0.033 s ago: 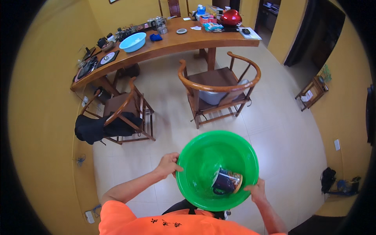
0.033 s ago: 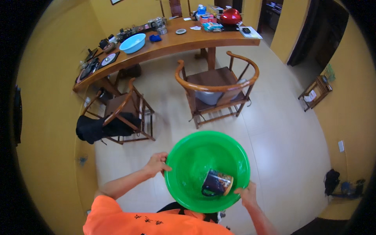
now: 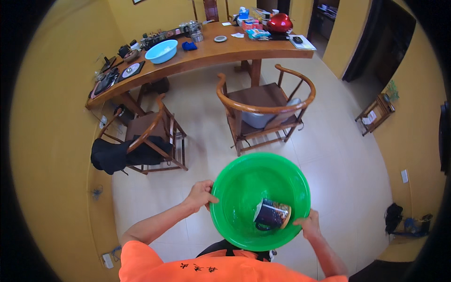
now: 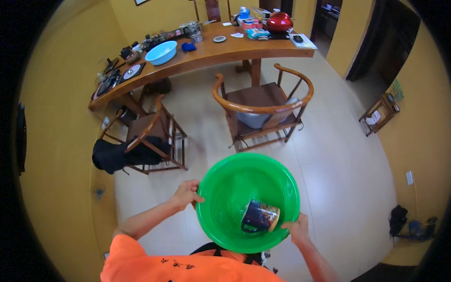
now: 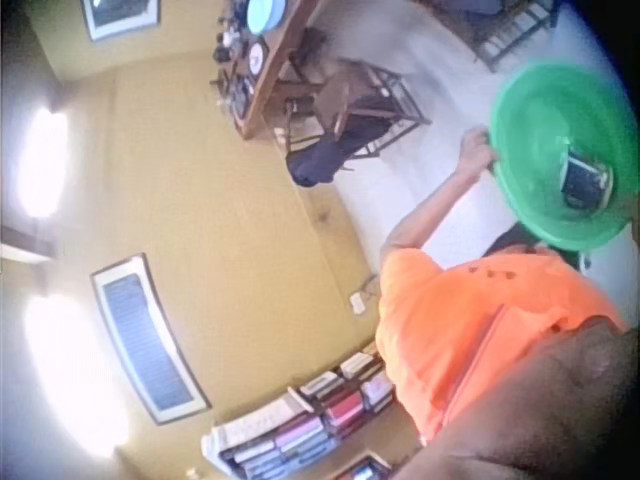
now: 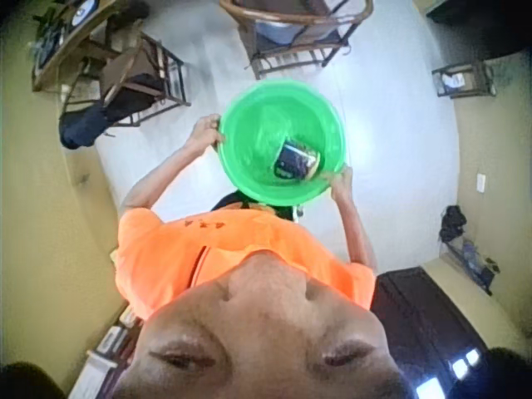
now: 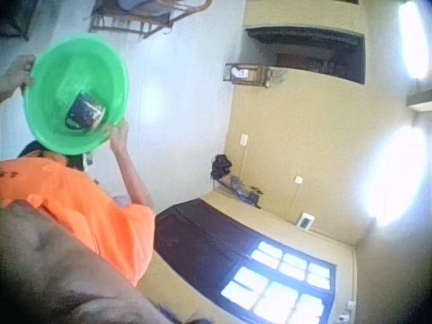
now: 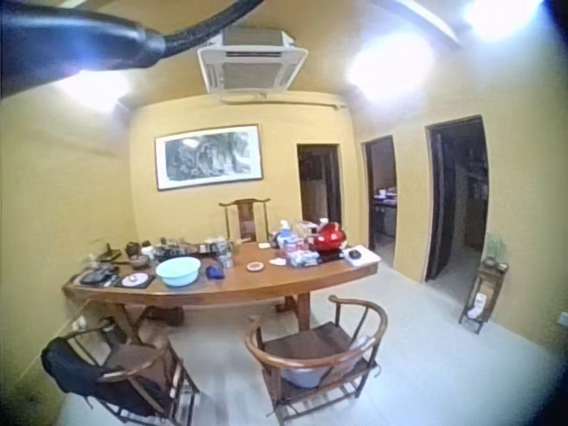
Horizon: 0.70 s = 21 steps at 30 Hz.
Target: The person cleans a wooden table by first wiping it with a blue cloth. They then use a white cloth to wipe the inside of a glass kettle and a mug. The person moves items on the table, including a kettle and a mug, to access different areas for cleaning.
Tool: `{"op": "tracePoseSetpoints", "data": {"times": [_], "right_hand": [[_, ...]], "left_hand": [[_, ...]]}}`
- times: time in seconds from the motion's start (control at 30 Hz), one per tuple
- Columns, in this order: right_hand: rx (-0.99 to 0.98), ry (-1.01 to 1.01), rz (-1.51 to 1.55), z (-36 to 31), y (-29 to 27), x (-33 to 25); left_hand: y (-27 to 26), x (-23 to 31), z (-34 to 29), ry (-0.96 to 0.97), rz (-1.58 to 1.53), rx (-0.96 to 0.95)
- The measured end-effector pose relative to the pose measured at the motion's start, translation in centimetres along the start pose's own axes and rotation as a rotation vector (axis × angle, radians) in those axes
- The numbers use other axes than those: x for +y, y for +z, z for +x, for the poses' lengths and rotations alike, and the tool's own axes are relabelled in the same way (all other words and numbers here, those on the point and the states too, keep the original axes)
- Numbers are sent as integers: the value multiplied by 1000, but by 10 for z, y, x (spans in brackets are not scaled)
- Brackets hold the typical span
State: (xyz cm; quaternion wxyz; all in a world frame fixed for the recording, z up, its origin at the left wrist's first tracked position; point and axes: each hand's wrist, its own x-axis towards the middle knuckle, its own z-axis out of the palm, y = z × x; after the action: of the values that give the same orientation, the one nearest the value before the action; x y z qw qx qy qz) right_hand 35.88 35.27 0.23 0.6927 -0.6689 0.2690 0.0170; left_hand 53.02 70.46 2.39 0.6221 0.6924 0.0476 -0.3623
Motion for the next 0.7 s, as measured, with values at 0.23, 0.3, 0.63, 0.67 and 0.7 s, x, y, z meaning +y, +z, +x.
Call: {"op": "tracePoseSetpoints", "data": {"times": [0.23,0.3,0.63,0.67,0.7], "right_hand": [[-211,40,-109,140,112,-136],[-285,-19,-95,187,138,-155],[-382,57,-46,388,281,-246],[-359,76,17,403,299,-260],[-360,35,-29,425,310,-266]], "left_hand": [[-117,88,37,90,-192,152],[-144,112,57,122,-213,164],[-280,219,176,102,-265,324],[-297,227,195,100,-253,326],[-313,237,214,97,-239,326]]}}
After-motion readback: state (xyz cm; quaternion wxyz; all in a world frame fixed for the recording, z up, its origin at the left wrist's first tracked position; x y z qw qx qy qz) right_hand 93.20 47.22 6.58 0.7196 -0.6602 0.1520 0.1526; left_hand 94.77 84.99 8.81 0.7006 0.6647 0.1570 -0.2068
